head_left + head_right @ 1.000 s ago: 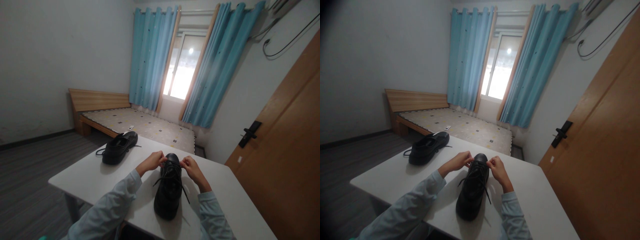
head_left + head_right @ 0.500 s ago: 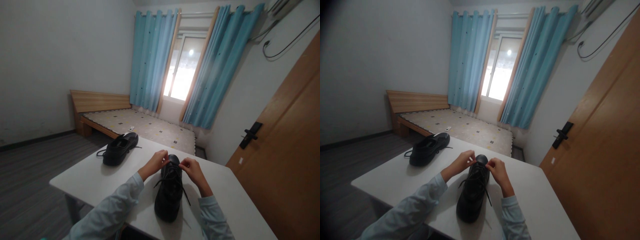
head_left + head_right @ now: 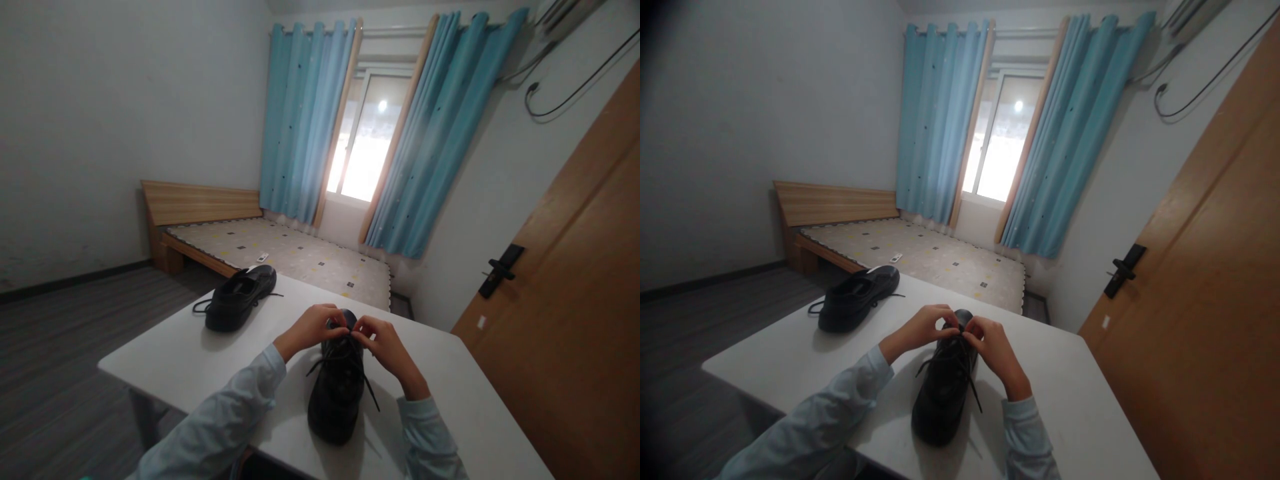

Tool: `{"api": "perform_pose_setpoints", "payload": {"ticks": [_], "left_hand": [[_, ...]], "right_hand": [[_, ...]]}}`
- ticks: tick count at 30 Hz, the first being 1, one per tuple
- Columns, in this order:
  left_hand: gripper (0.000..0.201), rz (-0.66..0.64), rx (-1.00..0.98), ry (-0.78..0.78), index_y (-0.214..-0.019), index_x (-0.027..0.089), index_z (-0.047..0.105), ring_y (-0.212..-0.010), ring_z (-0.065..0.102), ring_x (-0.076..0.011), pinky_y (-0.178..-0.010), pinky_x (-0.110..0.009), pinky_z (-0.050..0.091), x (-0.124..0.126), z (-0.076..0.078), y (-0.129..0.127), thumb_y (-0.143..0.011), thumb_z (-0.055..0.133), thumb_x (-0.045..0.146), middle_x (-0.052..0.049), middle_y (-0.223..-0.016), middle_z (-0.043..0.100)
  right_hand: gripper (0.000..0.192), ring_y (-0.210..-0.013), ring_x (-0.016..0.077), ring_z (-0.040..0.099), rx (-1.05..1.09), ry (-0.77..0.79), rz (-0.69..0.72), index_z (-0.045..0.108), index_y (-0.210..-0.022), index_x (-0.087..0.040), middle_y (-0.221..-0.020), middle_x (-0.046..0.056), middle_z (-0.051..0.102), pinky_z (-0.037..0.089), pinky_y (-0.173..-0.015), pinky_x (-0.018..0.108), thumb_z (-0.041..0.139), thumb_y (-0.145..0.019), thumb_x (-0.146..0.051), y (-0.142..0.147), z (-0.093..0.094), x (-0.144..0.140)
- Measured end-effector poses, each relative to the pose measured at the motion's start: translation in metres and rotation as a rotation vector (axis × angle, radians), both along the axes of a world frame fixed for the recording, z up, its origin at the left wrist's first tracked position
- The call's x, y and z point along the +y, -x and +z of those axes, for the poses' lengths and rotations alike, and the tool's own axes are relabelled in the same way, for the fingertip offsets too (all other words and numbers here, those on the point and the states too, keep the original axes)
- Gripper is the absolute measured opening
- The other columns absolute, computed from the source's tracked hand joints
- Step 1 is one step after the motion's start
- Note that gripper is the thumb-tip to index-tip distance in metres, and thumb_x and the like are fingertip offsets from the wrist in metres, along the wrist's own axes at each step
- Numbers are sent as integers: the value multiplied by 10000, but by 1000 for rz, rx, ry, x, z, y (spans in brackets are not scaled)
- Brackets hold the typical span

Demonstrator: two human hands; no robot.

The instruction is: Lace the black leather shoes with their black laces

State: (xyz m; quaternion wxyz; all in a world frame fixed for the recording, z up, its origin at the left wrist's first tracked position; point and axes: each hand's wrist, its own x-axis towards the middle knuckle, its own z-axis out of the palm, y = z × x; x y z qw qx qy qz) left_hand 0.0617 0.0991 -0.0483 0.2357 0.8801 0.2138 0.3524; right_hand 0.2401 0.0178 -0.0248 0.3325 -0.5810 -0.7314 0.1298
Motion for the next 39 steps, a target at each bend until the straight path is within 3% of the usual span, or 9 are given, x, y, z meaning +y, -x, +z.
{"api": "perform_pose_setpoints", "payload": {"ticks": [8,14,18,25,35,39], "left_hand": [[110,42,73,-39,-768,176,651,-794,563,-159,-707,-238,414,2,0,-4,-736,685,275,-13,-780,640],[112,68,143,-129,-812,168,615,-827,528,-171,-727,-259,395,2,-4,-8,-786,634,276,-24,-831,624],[100,96,177,-144,-832,167,590,-831,515,-172,-735,-270,388,1,-4,-9,-815,598,265,-28,-854,606],[95,93,176,-123,-829,167,570,-835,518,-173,-742,-274,385,-1,-2,-9,-814,597,257,-25,-857,598],[84,135,165,-58,-814,164,541,-858,507,-182,-778,-297,395,-2,4,-6,-841,551,243,-44,-882,583],[59,116,140,64,-812,164,519,-772,518,-155,-711,-264,397,-3,4,-4,-846,524,212,-26,-825,592]], "right_hand": [[97,-542,139,547,-11,-6,-47,617,-674,-171,-584,4,600,401,-472,229,587,-754,-215,-2,-8,6],[120,-599,125,535,-61,-50,15,577,-657,-168,-660,3,567,425,-523,226,570,-772,-201,-4,-9,7],[109,-577,113,516,-30,-17,20,567,-673,-161,-667,-1,544,402,-469,205,558,-775,-200,-4,-9,7],[98,-568,111,504,2,-6,12,537,-652,-168,-648,-7,535,381,-449,199,554,-748,-181,-5,-12,8],[99,-585,116,500,-26,-25,-28,546,-662,-172,-647,-11,552,382,-560,235,552,-748,-221,-15,-10,10],[115,-572,115,507,39,15,-34,546,-645,-168,-605,-12,568,380,-550,232,564,-732,-241,-19,-13,12]]}}
